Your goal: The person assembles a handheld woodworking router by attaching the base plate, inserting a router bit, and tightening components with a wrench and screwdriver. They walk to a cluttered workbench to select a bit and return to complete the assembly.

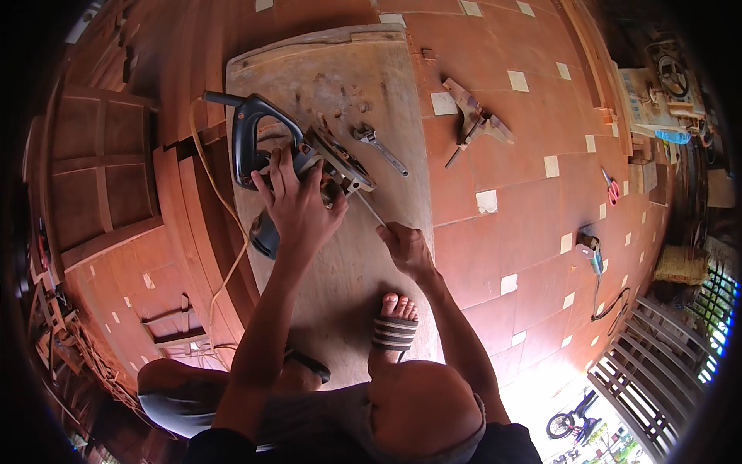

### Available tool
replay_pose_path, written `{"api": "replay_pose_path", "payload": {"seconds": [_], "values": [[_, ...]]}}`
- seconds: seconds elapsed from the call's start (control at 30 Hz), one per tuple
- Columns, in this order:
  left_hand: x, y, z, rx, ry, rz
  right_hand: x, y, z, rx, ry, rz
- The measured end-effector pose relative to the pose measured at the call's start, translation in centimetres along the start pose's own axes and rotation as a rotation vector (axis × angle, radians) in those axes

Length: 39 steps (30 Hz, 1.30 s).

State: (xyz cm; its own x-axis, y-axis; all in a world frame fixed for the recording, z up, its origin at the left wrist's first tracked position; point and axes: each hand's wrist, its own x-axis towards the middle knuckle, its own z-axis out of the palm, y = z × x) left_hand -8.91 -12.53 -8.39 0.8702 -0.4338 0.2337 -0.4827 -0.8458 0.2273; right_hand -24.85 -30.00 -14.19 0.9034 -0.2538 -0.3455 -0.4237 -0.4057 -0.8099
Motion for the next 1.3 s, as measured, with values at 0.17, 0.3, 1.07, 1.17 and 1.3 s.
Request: {"api": "replay_pose_path", "payload": {"seconds": [0.17,0.3,1.07,1.17,1.3], "values": [[0.4,1.3,-0.5,-0.076,-0.028,-0.033,-0.5,1.4,0.0,-0.032,0.029,-0.054],[0.2,1.2,-0.5,-0.041,0.003,-0.02,-2.0,1.2,0.5,0.125,0.033,0.017],[-0.2,0.9,-0.3,-0.067,-0.053,-0.038,-11.2,-8.5,-5.5,-0.232,0.088,-0.109],[-0.4,0.9,0.0,-0.06,-0.031,-0.039,-10.5,-9.8,-4.8,-0.285,0.127,-0.16],[-0.5,0.8,0.4,-0.049,-0.011,-0.023,-8.8,-11.3,-2.5,-0.282,0.146,-0.132]]}}
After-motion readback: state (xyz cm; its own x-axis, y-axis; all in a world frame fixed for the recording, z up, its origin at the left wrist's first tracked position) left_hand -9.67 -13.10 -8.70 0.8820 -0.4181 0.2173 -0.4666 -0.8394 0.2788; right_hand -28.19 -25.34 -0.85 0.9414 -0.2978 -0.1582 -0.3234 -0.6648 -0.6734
